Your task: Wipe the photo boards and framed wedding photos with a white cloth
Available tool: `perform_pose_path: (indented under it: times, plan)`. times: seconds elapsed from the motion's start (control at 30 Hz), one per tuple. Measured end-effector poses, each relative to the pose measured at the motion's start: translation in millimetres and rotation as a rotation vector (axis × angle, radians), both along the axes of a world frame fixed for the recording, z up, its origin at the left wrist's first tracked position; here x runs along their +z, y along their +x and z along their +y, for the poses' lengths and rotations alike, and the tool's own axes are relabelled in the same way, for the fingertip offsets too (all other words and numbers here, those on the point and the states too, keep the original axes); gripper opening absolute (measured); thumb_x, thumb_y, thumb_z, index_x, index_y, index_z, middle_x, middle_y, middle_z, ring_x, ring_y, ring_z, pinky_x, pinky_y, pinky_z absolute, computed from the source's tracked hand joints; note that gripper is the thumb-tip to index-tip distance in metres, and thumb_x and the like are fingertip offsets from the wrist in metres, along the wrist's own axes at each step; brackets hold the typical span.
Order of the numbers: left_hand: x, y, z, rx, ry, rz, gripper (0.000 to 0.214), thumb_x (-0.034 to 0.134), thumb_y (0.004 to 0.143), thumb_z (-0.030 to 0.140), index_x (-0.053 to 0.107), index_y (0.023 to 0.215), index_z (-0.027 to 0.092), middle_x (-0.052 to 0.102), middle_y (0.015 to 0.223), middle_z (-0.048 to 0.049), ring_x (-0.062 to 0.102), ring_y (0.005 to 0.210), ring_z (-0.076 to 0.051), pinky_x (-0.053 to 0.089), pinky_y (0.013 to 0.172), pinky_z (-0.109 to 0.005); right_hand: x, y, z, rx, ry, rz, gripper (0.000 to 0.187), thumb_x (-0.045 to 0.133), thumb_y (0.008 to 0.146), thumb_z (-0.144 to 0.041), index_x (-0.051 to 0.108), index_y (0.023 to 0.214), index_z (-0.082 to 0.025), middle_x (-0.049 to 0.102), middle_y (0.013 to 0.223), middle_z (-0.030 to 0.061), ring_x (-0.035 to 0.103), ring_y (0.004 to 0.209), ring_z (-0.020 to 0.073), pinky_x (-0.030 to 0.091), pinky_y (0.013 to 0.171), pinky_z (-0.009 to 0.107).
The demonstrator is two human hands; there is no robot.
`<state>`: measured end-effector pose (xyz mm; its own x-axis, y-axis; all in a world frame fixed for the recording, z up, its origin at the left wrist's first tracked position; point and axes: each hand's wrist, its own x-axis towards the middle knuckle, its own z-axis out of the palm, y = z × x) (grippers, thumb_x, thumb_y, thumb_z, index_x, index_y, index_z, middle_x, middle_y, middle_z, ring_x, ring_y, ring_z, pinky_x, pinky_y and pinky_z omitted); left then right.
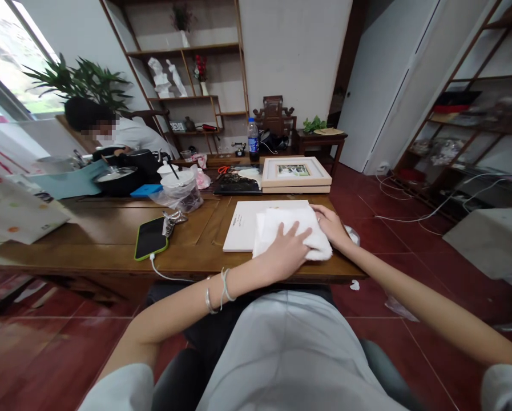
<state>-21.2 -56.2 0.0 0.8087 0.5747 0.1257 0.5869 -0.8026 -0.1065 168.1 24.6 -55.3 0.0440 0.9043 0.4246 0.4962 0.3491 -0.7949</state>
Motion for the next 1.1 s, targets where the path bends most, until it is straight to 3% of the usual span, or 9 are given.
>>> perform_pose_path:
  times: [0.1,0.23,0.37,0.53,0.7,0.77,0.9,1.1]
  plan:
    - [3.9,-13,-8,-0.085,-0.044,0.001,0.027,0.047,0.086,0.015,0.064,0.107,0.019,0.038,0.145,-0.0093,0.028,0.135,-0.036,0.031,0.101,-0.059,-0.4,-2,-1,-0.019,-0.016,0.066,0.033,0.045,0.081,-0.024,0.064,0.108,-0.021,0.067,0.112,0.0059,0.060,0.105,0.0225,0.044,0.094,0.040]
    - [15.4,-40,5,-0.147,-0.196,-0.080,0.038,0.047,0.079,0.006,0.061,0.111,0.021,0.042,0.143,-0.0068,0.027,0.137,-0.028,0.030,0.106,-0.051,6.2,-8,-9,0.030,0.012,-0.007,0.032,0.044,0.085,-0.025,0.060,0.112,-0.021,0.060,0.124,0.0066,0.054,0.115,0.0206,0.039,0.101,0.039]
    - [23.4,-70,25,-0.073,-0.307,-0.168,0.040,0.048,0.073,0.003,0.064,0.105,0.020,0.048,0.138,-0.0075,0.033,0.135,-0.021,0.033,0.108,-0.037,11.2,-13,-13,0.067,-0.014,-0.133,0.032,0.043,0.087,-0.025,0.059,0.113,-0.021,0.055,0.130,0.0081,0.050,0.120,0.0207,0.035,0.104,0.040]
    - [13.3,-97,47,0.065,-0.268,-0.141,0.054,0.044,0.066,-0.006,0.063,0.109,0.021,0.033,0.148,-0.0053,0.024,0.139,-0.026,0.029,0.109,-0.047,10.1,-15,-9,0.136,-0.054,-0.314,0.030,0.047,0.084,-0.025,0.057,0.113,-0.022,0.051,0.133,0.0098,0.043,0.125,0.0234,0.033,0.103,0.045]
    - [2.3,-110,49,0.144,-0.154,-0.077,0.047,0.049,0.065,-0.005,0.066,0.103,0.017,0.027,0.150,-0.0094,0.022,0.138,-0.034,0.027,0.108,-0.055,22.4,-25,5,0.123,0.007,-0.566,0.029,0.045,0.086,-0.022,0.056,0.113,-0.020,0.058,0.122,0.0121,0.046,0.118,0.0282,0.026,0.098,0.052]
    - [-0.1,-118,48,0.192,-0.108,-0.076,0.036,0.051,0.067,-0.002,0.069,0.093,0.016,0.028,0.150,-0.0092,0.024,0.137,-0.034,0.030,0.107,-0.055,31.5,-35,16,0.167,0.021,-0.628,0.028,0.042,0.087,-0.021,0.055,0.112,-0.019,0.060,0.117,0.0116,0.048,0.114,0.0277,0.024,0.097,0.052]
    - [-8.2,-136,49,0.326,-0.048,-0.134,0.022,0.053,0.066,0.000,0.069,0.069,0.015,0.031,0.149,-0.0099,0.025,0.137,-0.035,0.032,0.105,-0.054,43.6,-67,37,0.328,0.013,-0.657,0.025,0.042,0.090,-0.023,0.055,0.110,-0.016,0.060,0.112,0.0115,0.049,0.107,0.0253,0.033,0.092,0.043]
    - [-24.0,-142,44,0.367,-0.025,-0.350,0.021,0.047,0.064,0.002,0.057,0.051,0.015,0.032,0.148,-0.0112,0.024,0.137,-0.034,0.026,0.109,-0.054,38.8,-100,47,0.388,0.092,-0.685,0.021,0.045,0.088,-0.021,0.056,0.105,-0.014,0.056,0.104,0.0121,0.047,0.099,0.0252,0.039,0.083,0.041]
